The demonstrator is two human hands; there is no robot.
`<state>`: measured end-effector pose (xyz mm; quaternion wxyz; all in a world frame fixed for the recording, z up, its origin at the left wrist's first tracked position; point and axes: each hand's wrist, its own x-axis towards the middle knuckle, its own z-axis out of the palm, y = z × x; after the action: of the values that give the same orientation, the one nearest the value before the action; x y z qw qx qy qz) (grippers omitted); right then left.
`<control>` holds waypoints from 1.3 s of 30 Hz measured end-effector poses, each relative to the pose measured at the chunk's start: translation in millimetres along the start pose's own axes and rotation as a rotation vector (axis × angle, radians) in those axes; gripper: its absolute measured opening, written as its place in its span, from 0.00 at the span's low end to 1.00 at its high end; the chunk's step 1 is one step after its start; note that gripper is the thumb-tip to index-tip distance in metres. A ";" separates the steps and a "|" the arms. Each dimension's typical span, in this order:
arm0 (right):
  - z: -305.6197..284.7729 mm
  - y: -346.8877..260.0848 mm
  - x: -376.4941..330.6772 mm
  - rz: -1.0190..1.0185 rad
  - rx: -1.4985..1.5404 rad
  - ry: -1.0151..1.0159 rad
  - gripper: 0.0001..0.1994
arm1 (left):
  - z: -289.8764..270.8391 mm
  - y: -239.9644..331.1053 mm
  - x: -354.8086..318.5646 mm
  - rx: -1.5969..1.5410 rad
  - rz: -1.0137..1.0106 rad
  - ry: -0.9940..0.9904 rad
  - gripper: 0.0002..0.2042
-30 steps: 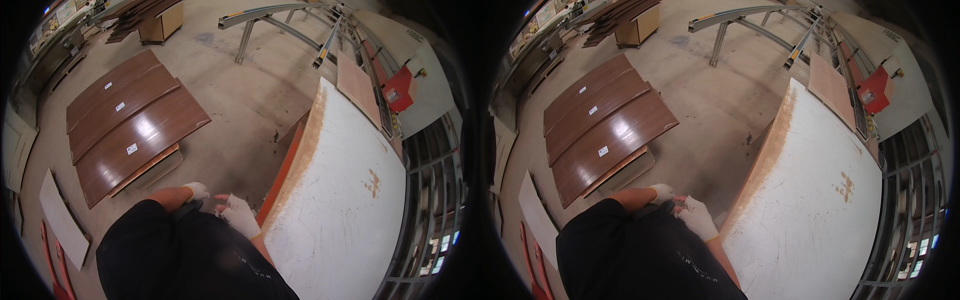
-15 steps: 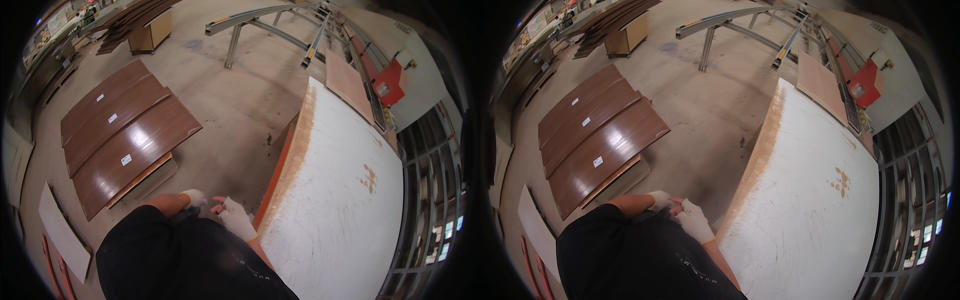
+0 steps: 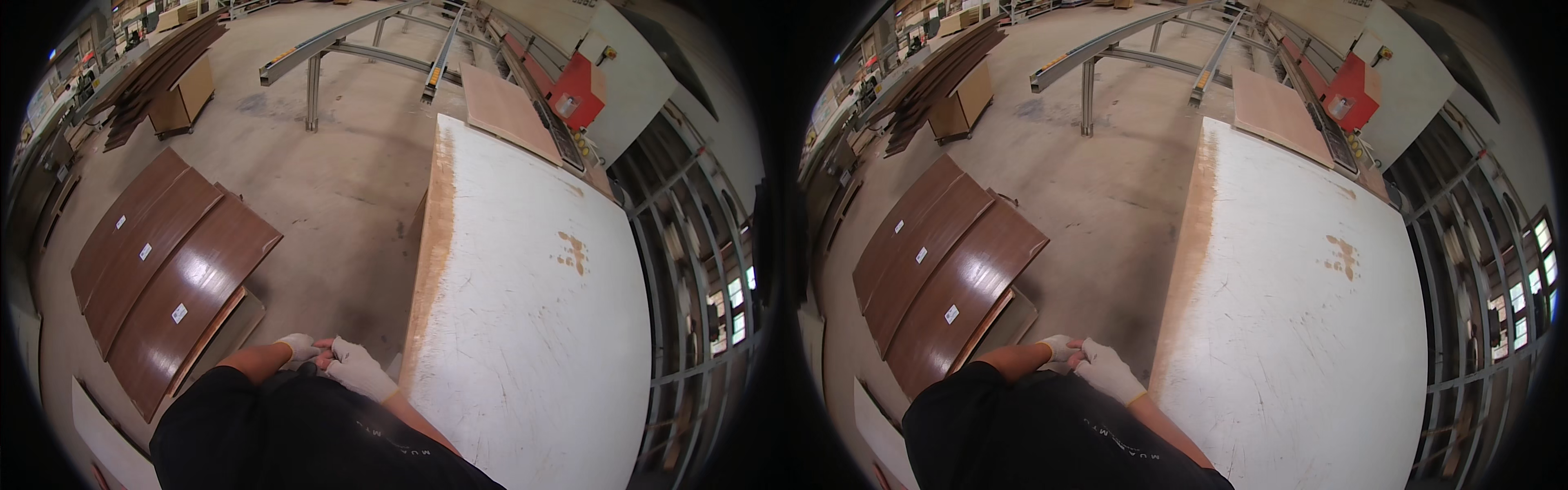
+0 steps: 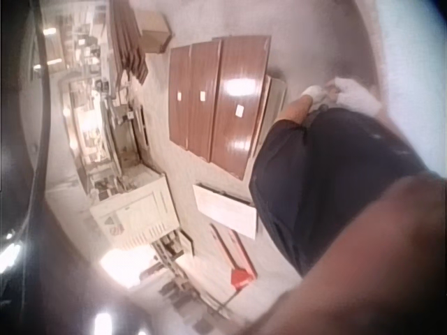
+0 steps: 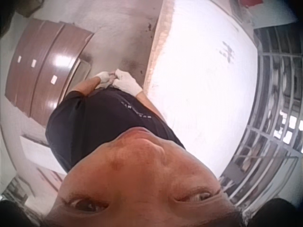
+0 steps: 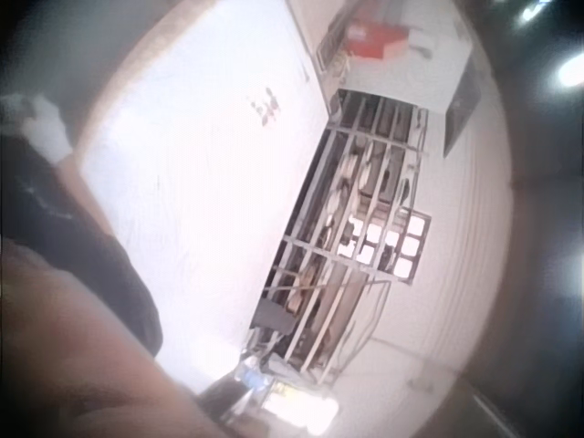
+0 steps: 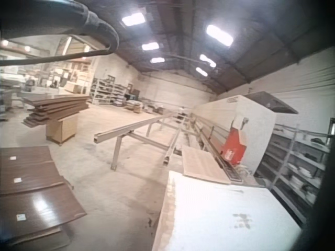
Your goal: The person repeatedly picks up large brown wood panels from a stack on the floor and places them onto a white workbench. The person handles the panels one at a time, lifting and positioning them to build a new stack on the bench.
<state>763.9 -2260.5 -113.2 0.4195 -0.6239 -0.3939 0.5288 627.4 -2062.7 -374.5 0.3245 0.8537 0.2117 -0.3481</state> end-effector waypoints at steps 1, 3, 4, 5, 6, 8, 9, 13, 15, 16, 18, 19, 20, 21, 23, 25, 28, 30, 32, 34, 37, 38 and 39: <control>0.3 0.5 0.3 0.009 -0.003 0.002 0.22 | 1.7 -2.5 6.3 -0.011 0.011 -0.012 0.25; 0.9 1.1 0.3 0.008 0.007 0.007 0.22 | 3.4 -5.8 16.0 -0.018 0.044 -0.033 0.26; 1.1 1.3 0.0 -0.002 0.018 0.013 0.22 | 3.3 -6.2 19.5 -0.013 0.066 -0.042 0.26; 1.5 1.2 -0.1 0.025 0.068 0.011 0.22 | 2.6 -6.1 21.4 0.063 0.101 -0.084 0.26; 1.7 1.2 -0.5 -0.001 0.028 0.022 0.21 | 1.5 -5.1 22.3 -0.004 0.086 -0.045 0.25; 2.1 0.9 -1.0 0.040 0.056 0.017 0.20 | -0.8 -1.8 20.8 0.044 0.097 -0.039 0.25; 2.0 0.7 -1.3 0.032 0.026 0.025 0.20 | -1.5 0.4 19.1 -0.046 0.073 -0.054 0.24; 1.9 0.6 -1.1 0.008 -0.009 0.029 0.19 | 2.5 3.8 11.0 -0.124 0.099 -0.122 0.22; 1.8 0.9 -0.6 -0.010 -0.029 0.033 0.19 | 7.8 1.3 9.3 -0.107 0.121 -0.128 0.21; 1.7 0.9 -0.5 -0.008 -0.032 0.032 0.19 | 10.3 -0.5 9.3 -0.094 0.123 -0.116 0.21; 1.9 0.8 -0.1 -0.008 -0.034 0.035 0.19 | 12.7 -3.7 10.8 -0.089 0.131 -0.110 0.20; 2.0 0.7 -0.1 -0.010 -0.035 0.038 0.19 | 12.2 -4.5 12.0 -0.097 0.138 -0.114 0.20; 2.3 0.4 0.0 -0.017 -0.037 0.041 0.19 | 10.4 -4.6 13.2 -0.031 0.158 -0.121 0.20; 2.4 -0.2 -0.1 -0.009 -0.043 0.035 0.19 | 7.0 -3.6 14.1 -0.102 0.128 -0.090 0.20; 2.6 -1.6 -0.4 0.007 -0.012 0.020 0.19 | -2.7 0.3 15.1 -0.062 0.101 -0.079 0.20; 2.5 -2.8 -0.5 0.011 -0.034 0.038 0.19 | -14.0 5.8 14.7 0.157 0.168 -0.100 0.19; 1.6 -4.1 -1.8 0.001 -0.046 0.035 0.20 | -30.6 13.3 9.4 0.288 0.298 0.038 0.17; 1.0 -4.6 -2.5 0.019 -0.054 0.028 0.20 | -45.7 20.5 2.7 0.267 0.389 0.249 0.15; 0.5 -5.3 -2.8 0.041 -0.005 0.016 0.21 | -72.6 32.6 -12.0 0.288 0.431 0.469 0.10; 0.1 -5.6 -3.1 -0.006 -0.024 0.032 0.19 | -112.2 57.9 -36.8 -0.100 0.321 0.631 0.08; 0.6 -6.1 -3.4 -0.054 -0.035 0.046 0.17 | -188.7 118.9 -116.4 -0.629 0.422 0.850 0.15; 0.8 -6.4 -3.7 -0.034 -0.020 0.043 0.16 | -216.6 142.2 -154.3 -0.792 0.600 0.833 0.16; 1.2 -6.8 -3.6 -0.044 -0.058 0.051 0.15 | -243.2 162.2 -200.0 -0.719 0.747 0.897 0.16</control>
<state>762.0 -2261.4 -105.8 0.4228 -0.6402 -0.4117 0.4917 700.2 -2032.8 -29.1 0.5668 0.7704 0.1193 0.2664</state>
